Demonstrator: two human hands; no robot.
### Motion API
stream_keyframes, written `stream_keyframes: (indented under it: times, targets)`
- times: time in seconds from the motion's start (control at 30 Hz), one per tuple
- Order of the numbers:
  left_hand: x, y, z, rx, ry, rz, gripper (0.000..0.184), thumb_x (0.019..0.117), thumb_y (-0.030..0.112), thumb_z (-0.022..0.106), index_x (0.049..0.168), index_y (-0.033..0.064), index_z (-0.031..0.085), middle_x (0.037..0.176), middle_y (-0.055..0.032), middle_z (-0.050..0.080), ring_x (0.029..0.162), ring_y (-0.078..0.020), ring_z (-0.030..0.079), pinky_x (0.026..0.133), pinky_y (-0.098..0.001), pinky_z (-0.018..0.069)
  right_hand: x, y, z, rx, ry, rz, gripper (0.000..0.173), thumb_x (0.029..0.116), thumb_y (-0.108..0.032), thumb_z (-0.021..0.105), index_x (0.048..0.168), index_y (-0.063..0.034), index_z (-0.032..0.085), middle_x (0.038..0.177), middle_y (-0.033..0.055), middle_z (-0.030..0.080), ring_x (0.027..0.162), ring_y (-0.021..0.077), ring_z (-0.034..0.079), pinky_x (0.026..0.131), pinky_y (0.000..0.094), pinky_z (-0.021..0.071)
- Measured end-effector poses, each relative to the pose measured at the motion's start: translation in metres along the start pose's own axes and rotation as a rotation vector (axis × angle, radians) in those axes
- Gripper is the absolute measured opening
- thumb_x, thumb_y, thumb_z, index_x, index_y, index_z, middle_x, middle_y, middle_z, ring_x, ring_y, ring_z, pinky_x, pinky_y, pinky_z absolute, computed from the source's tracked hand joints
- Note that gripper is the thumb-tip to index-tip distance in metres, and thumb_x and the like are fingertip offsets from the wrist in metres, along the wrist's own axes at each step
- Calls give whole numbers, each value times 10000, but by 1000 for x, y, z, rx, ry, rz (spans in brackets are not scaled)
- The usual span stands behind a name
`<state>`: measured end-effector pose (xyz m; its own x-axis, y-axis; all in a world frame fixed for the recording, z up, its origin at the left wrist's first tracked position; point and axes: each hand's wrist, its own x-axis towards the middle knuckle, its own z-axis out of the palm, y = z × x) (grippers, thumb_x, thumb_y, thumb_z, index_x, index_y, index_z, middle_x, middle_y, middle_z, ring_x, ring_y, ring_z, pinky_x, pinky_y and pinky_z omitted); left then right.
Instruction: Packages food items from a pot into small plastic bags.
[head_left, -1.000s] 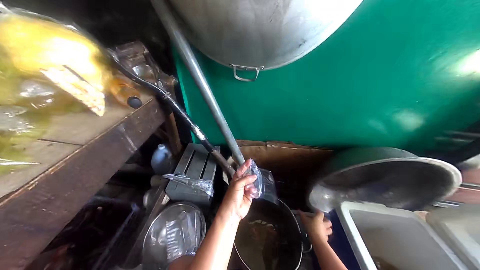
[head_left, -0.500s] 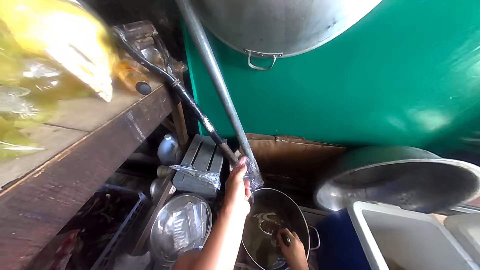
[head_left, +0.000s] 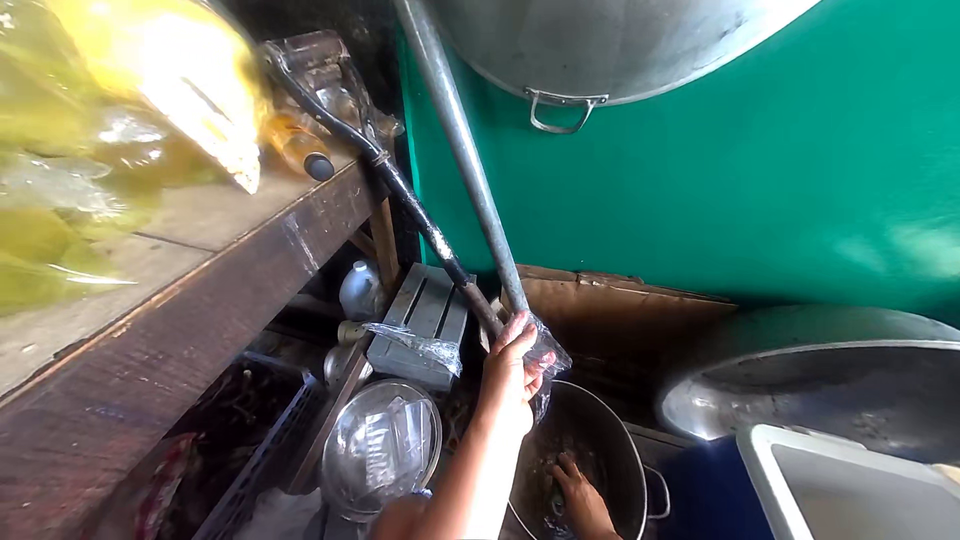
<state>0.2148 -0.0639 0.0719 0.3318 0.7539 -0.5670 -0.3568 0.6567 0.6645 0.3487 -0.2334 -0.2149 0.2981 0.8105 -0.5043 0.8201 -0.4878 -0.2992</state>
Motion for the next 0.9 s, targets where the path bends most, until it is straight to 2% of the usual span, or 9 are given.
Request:
stream_keyframes:
  times: [0.1,0.17,0.3,0.4,0.47,0.53,0.6,0.73,0.9]
  targets:
    - [0,0,2,23,-1,1,353,1001,248,661,1353,271,652,1172,-94,642,751,-160,618,642,-268,507,1,-3,0,107,159,-3,419,947,-182,694,1362,-135,664,1567,195,470,1340,394,568,1046,534,511]
    - [-1,-1,4,34,-7,-2,335,1002,248,659,1336,260,666,1131,-96,656,737,-161,625,634,-265,512,4,0,-3,141,219,-76,373,963,-160,673,1333,-111,685,1538,210,502,1364,378,554,1096,507,482]
    - [-1,-5,5,61,-34,-3,329,1005,267,651,1333,257,671,1081,-100,675,704,-155,628,609,-249,506,5,12,-14,-16,14,-202,487,942,34,593,1384,-160,660,1632,147,394,1436,382,473,1093,546,475]
    - [0,-6,6,69,-39,17,327,1015,228,638,1341,247,667,1137,-91,669,715,-151,624,618,-258,506,11,19,-14,-95,-112,-171,518,941,14,615,1426,-168,617,1657,123,354,1486,377,399,1101,575,460]
    - [1,-6,6,75,-28,37,320,1022,211,627,1339,220,667,1069,-100,675,665,-139,602,580,-244,486,14,22,-12,-36,-71,-124,426,1009,-211,626,1429,-144,606,1606,151,431,1429,371,480,1100,558,464]
    - [2,-5,4,84,-33,36,322,1023,219,624,1343,220,664,1017,-104,680,640,-131,592,562,-231,472,15,20,-13,142,105,-43,414,1020,-369,616,1330,-101,669,1387,187,632,1253,371,631,1048,555,502]
    - [1,-3,4,88,-28,32,319,1020,222,630,1337,218,668,970,-108,681,620,-130,588,555,-231,471,17,21,-22,295,224,89,402,1015,-392,617,1266,-91,705,1202,191,723,1142,382,683,1007,585,508]
    - [-2,-2,5,75,-29,43,313,1025,169,616,1333,199,662,1057,-98,666,652,-132,592,575,-234,487,9,30,-49,480,336,300,385,1032,-415,599,1221,-109,737,1131,189,745,1103,383,693,982,611,493]
    - [-4,-3,7,86,-21,43,292,1038,176,595,1320,196,667,972,-107,657,613,-133,575,550,-231,472,-5,40,-58,651,509,404,359,1034,-394,603,1161,-89,743,1017,176,751,947,348,721,887,592,532]
